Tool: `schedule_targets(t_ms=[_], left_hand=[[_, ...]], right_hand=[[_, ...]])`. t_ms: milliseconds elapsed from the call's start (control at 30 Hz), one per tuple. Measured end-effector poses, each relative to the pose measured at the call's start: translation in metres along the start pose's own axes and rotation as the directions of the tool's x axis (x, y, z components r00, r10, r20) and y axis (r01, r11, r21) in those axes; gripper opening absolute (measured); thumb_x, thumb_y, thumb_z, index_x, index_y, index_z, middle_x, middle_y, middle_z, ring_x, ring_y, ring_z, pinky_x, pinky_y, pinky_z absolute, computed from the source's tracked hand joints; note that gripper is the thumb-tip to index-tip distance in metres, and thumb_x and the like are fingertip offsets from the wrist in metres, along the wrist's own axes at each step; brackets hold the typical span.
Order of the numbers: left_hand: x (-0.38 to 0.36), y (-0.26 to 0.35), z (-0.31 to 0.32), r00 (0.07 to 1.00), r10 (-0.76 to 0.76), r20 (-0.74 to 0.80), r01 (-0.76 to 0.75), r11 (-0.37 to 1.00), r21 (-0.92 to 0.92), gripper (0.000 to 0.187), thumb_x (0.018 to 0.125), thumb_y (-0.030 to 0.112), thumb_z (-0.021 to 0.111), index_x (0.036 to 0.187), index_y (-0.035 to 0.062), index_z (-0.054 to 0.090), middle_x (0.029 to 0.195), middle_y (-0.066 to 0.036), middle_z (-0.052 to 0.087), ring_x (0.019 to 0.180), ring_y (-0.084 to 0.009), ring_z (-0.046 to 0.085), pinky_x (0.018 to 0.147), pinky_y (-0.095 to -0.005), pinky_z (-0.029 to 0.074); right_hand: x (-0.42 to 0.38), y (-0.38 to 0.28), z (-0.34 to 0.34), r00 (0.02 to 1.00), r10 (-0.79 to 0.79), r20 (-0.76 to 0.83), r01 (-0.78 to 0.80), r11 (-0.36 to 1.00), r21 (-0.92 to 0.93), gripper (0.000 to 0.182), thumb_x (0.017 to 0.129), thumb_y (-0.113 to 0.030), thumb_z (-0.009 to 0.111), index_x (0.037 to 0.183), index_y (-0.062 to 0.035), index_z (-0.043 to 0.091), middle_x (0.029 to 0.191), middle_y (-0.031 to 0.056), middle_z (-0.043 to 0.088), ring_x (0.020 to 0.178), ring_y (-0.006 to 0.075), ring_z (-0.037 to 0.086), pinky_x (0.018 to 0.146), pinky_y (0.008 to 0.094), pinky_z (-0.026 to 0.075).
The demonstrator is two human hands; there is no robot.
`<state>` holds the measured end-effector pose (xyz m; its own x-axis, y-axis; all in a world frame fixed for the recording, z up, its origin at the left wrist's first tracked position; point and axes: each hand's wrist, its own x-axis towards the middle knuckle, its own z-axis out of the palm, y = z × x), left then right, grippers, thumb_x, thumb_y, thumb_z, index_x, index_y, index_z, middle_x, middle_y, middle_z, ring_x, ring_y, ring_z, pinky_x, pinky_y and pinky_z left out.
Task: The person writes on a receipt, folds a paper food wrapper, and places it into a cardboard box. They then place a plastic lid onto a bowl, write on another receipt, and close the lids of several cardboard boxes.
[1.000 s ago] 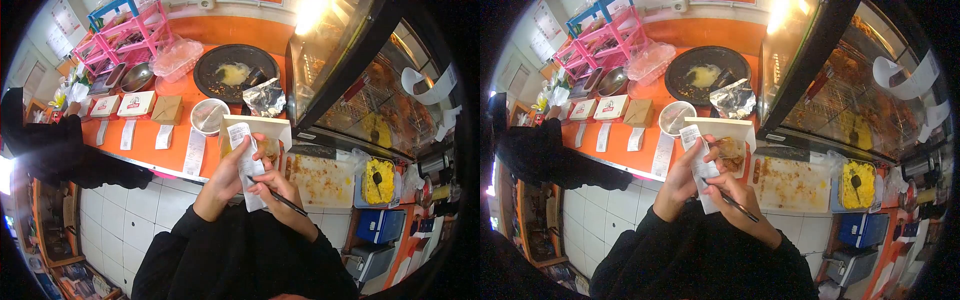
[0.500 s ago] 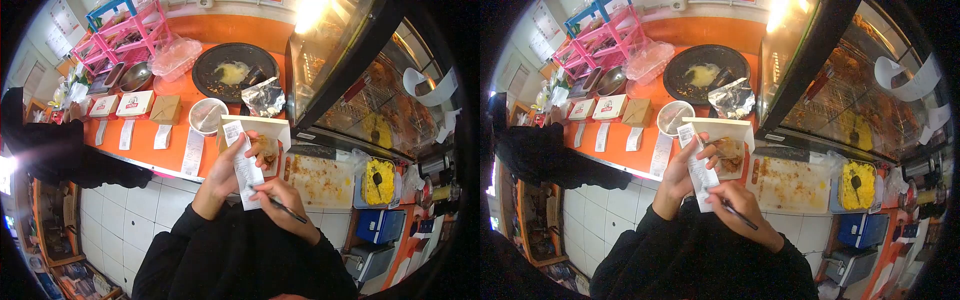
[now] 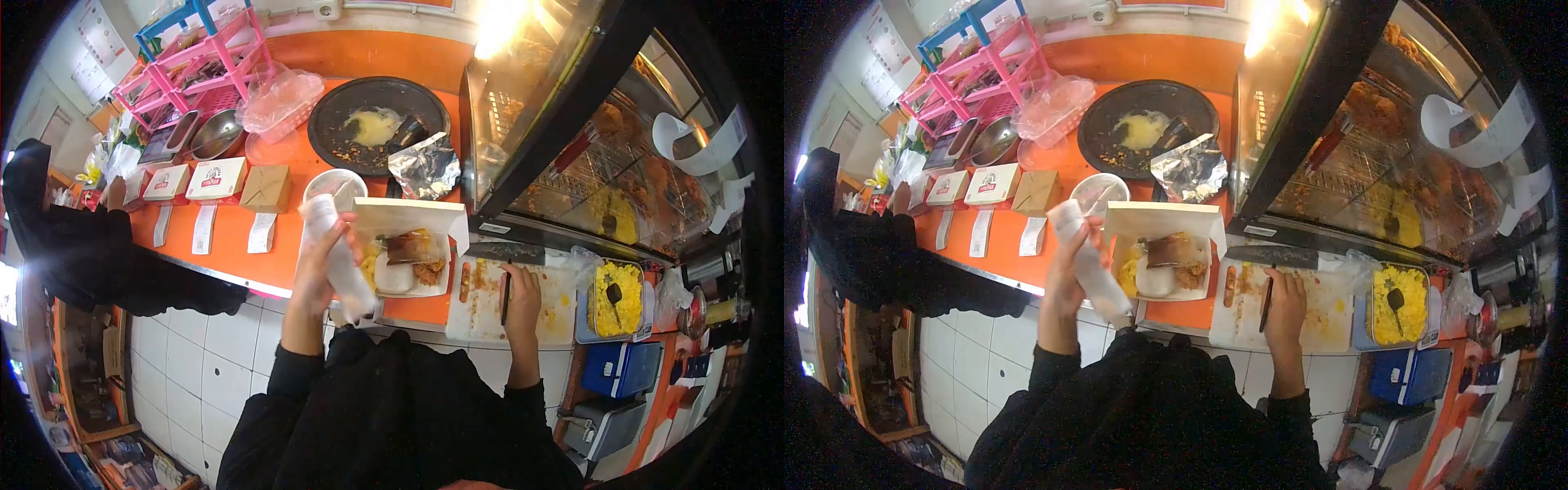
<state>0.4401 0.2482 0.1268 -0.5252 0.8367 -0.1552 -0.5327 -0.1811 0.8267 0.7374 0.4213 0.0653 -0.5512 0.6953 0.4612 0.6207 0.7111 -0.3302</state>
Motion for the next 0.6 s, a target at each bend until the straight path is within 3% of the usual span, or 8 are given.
schedule_targets(t_ms=[67, 167, 267, 300, 367, 467, 500, 600], left_hand=[[0.004, 0.01, -0.007, 0.975, 0.164, -0.148, -0.098, 0.922, 0.374, 0.038, 0.092, 0.032, 0.062, 0.119, 0.006, 0.054, 0.093, -0.001, 0.061, 0.081, -0.0128, 0.059, 0.066, -0.0251, 0.044], [0.02, 0.013, -0.017, 0.955, 0.264, -0.137, -0.123, 0.77, 0.626, 0.044, 0.089, 0.028, 0.068, 0.123, 0.0048, 0.053, 0.104, -0.004, 0.064, 0.09, -0.013, 0.06, 0.073, -0.0278, 0.047], [0.048, -0.016, -0.039, 0.925, 0.377, 0.047, -0.31, 0.677, 0.668, 0.046, 0.087, 0.021, 0.07, 0.127, 0.0046, 0.052, 0.111, -0.005, 0.063, 0.096, -0.0143, 0.058, 0.081, -0.0305, 0.048], [0.051, -0.024, -0.047, 0.955, 0.287, 0.078, -0.276, 0.756, 0.594, 0.049, 0.085, 0.012, 0.07, 0.13, 0.0045, 0.051, 0.118, -0.008, 0.06, 0.103, -0.0177, 0.057, 0.09, -0.0334, 0.047], [0.046, -0.022, -0.055, 0.974, 0.19, 0.121, -0.219, 0.666, 0.713, 0.05, 0.085, 0.007, 0.067, 0.131, 0.0041, 0.05, 0.124, -0.01, 0.057, 0.109, -0.0195, 0.055, 0.093, -0.0338, 0.046], [0.031, -0.028, -0.074, 0.955, 0.158, 0.25, -0.294, 0.598, 0.746, 0.049, 0.086, 0.002, 0.062, 0.133, 0.0038, 0.049, 0.129, -0.013, 0.055, 0.117, -0.021, 0.053, 0.099, -0.0349, 0.042], [0.023, -0.033, -0.08, 0.938, 0.168, 0.305, -0.343, 0.591, 0.73, 0.048, 0.087, 0.001, 0.059, 0.133, 0.0037, 0.048, 0.129, -0.015, 0.054, 0.119, -0.0213, 0.052, 0.101, -0.0353, 0.041], [-0.006, -0.056, -0.081, 0.961, 0.074, 0.267, -0.272, 0.434, 0.859, 0.051, 0.089, 0.0, 0.055, 0.138, 0.0055, 0.044, 0.135, -0.013, 0.052, 0.123, -0.0201, 0.049, 0.103, -0.0349, 0.039]], right_hand=[[-0.007, 0.026, 0.015, 0.997, -0.059, 0.044, 0.066, 0.982, -0.178, 0.025, 0.087, -0.003, 0.059, 0.111, -0.0066, 0.063, 0.092, 0.0104, 0.061, 0.086, 0.0302, 0.057, 0.078, 0.0403, 0.047], [0.0, 0.029, 0.017, 1.0, -0.01, 0.003, 0.011, 0.983, -0.181, 0.025, 0.09, -0.006, 0.056, 0.114, -0.007, 0.063, 0.098, 0.011, 0.059, 0.089, 0.0313, 0.056, 0.079, 0.0407, 0.045], [0.027, -0.004, 0.013, 0.964, 0.212, 0.159, -0.258, 0.889, 0.378, 0.032, 0.095, -0.015, 0.054, 0.126, -0.0085, 0.057, 0.111, 0.0107, 0.059, 0.102, 0.028, 0.055, 0.086, 0.0396, 0.044], [0.036, -0.022, 0.014, 0.953, 0.21, 0.217, -0.296, 0.796, 0.528, 0.035, 0.096, -0.019, 0.054, 0.129, -0.009, 0.054, 0.117, 0.0115, 0.057, 0.109, 0.027, 0.052, 0.09, 0.0392, 0.042], [0.052, -0.051, 0.014, 0.931, 0.168, 0.325, -0.362, 0.54, 0.76, 0.042, 0.097, -0.026, 0.054, 0.136, -0.01, 0.048, 0.129, 0.0131, 0.054, 0.121, 0.025, 0.048, 0.098, 0.0384, 0.039], [0.052, -0.046, 0.034, 0.921, -0.011, 0.389, -0.346, 0.432, 0.833, 0.051, 0.097, -0.034, 0.054, 0.141, -0.011, 0.042, 0.143, 0.0156, 0.042, 0.133, 0.024, 0.039, 0.106, 0.0385, 0.035], [0.045, -0.041, 0.041, 0.857, -0.031, 0.514, -0.482, 0.306, 0.821, 0.052, 0.094, -0.03, 0.06, 0.139, -0.0088, 0.043, 0.148, 0.0171, 0.034, 0.138, 0.0262, 0.032, 0.109, 0.0393, 0.031], [0.02, -0.024, 0.058, 0.836, -0.235, 0.497, -0.345, 0.479, 0.807, 0.059, 0.087, -0.02, 0.071, 0.137, -0.0076, 0.043, 0.15, 0.0176, 0.03, 0.139, 0.028, 0.03, 0.109, 0.0393, 0.032]])
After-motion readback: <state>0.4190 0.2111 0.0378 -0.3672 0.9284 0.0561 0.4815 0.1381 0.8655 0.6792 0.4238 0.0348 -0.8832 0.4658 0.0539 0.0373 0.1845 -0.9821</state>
